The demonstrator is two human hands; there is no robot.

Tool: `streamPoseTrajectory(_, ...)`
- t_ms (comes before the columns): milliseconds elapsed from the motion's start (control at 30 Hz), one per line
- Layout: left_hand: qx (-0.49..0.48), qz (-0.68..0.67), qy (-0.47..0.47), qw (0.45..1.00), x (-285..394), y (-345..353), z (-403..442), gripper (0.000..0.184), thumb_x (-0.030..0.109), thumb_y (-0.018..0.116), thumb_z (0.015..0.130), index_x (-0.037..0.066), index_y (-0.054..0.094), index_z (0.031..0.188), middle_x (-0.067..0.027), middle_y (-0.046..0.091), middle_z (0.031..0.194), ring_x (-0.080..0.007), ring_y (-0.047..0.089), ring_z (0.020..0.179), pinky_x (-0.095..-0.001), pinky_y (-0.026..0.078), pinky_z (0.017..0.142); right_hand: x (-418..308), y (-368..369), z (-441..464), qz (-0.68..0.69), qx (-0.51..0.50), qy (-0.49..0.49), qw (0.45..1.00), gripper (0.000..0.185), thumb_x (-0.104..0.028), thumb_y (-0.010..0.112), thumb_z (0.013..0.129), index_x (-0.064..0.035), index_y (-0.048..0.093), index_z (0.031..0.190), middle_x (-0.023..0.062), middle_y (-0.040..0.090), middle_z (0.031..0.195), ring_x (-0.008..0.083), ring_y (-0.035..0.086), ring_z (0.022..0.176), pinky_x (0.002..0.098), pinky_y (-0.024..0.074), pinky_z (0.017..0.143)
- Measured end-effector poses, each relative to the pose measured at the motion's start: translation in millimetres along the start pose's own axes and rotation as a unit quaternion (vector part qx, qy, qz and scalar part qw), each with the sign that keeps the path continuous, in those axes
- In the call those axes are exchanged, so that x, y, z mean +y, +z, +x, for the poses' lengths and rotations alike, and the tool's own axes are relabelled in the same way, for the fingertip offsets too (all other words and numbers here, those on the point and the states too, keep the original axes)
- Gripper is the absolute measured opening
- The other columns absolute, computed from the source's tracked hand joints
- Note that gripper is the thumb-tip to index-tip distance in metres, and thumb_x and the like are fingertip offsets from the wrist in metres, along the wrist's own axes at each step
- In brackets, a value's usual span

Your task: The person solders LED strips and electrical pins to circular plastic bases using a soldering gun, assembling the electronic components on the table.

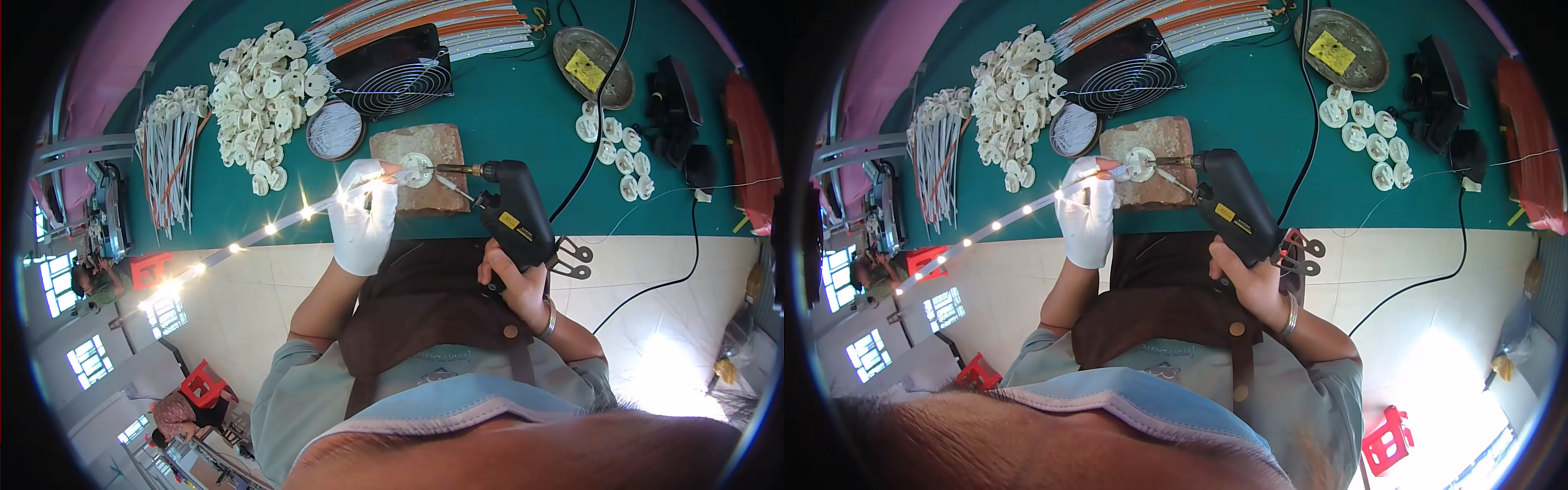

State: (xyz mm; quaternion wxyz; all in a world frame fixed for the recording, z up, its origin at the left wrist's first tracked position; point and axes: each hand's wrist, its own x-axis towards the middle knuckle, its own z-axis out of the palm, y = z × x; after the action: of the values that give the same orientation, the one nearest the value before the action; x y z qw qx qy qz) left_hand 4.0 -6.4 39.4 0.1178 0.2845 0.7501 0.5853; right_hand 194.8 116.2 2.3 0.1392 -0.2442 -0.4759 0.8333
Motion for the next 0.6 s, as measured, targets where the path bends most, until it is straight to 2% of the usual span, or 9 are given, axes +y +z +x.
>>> streamPoseTrajectory(33, 0.0, -0.003, -0.003, 1.0, -0.1, 0.0, -0.1, 0.014, 0.009, 0.052, 0.094, -0.002, 0.06, 0.099, -0.0033, 0.058, 0.084, -0.004, 0.046, 0.062, -0.0202, 0.038, 0.056, -1.1, 1.7, 0.4, 0.011, 0.01, 0.001, 1.0, 0.005, -0.004, 0.057, 0.089, -0.0007, 0.056, 0.086, 0.0042, 0.058, 0.066, 0.0115, 0.058, 0.059, 0.0255, 0.0477, 0.057)
streamPoseTrajectory(300, 0.002, 0.005, 0.011, 1.0, -5.4, -0.3, 0.0, 0.014, 0.007, 0.051, 0.093, -0.002, 0.06, 0.1, -0.0029, 0.058, 0.084, -0.0038, 0.046, 0.062, -0.0198, 0.038, 0.056, -2.3, 3.1, 2.1, 0.018, 0.011, 0.007, 1.0, 0.006, -0.004, 0.056, 0.09, -0.0004, 0.056, 0.086, 0.0046, 0.058, 0.066, 0.012, 0.058, 0.06, 0.0262, 0.0482, 0.058)
streamPoseTrajectory(400, -0.003, -0.013, -0.029, 0.999, -0.8, -1.7, -0.8, 0.013, 0.004, 0.053, 0.09, -0.003, 0.062, 0.098, -0.0066, 0.057, 0.091, -0.0095, 0.05, 0.071, -0.0245, 0.041, 0.061, -1.2, 2.6, 2.1, 0.02, 0.006, 0.005, 1.0, 0.006, -0.005, 0.056, 0.091, -0.0003, 0.056, 0.086, 0.0049, 0.058, 0.067, 0.0124, 0.058, 0.06, 0.0263, 0.0482, 0.058)
streamPoseTrajectory(600, -0.004, -0.028, -0.058, 0.998, 2.3, -1.6, -1.3, 0.013, 0.004, 0.054, 0.09, -0.003, 0.062, 0.098, -0.006, 0.057, 0.088, -0.0088, 0.05, 0.068, -0.0239, 0.041, 0.058, 0.4, 1.4, 1.5, 0.033, 0.001, 0.008, 0.999, 0.006, -0.005, 0.056, 0.091, 0.0001, 0.056, 0.089, 0.0052, 0.058, 0.068, 0.0127, 0.059, 0.06, 0.0269, 0.0487, 0.059)
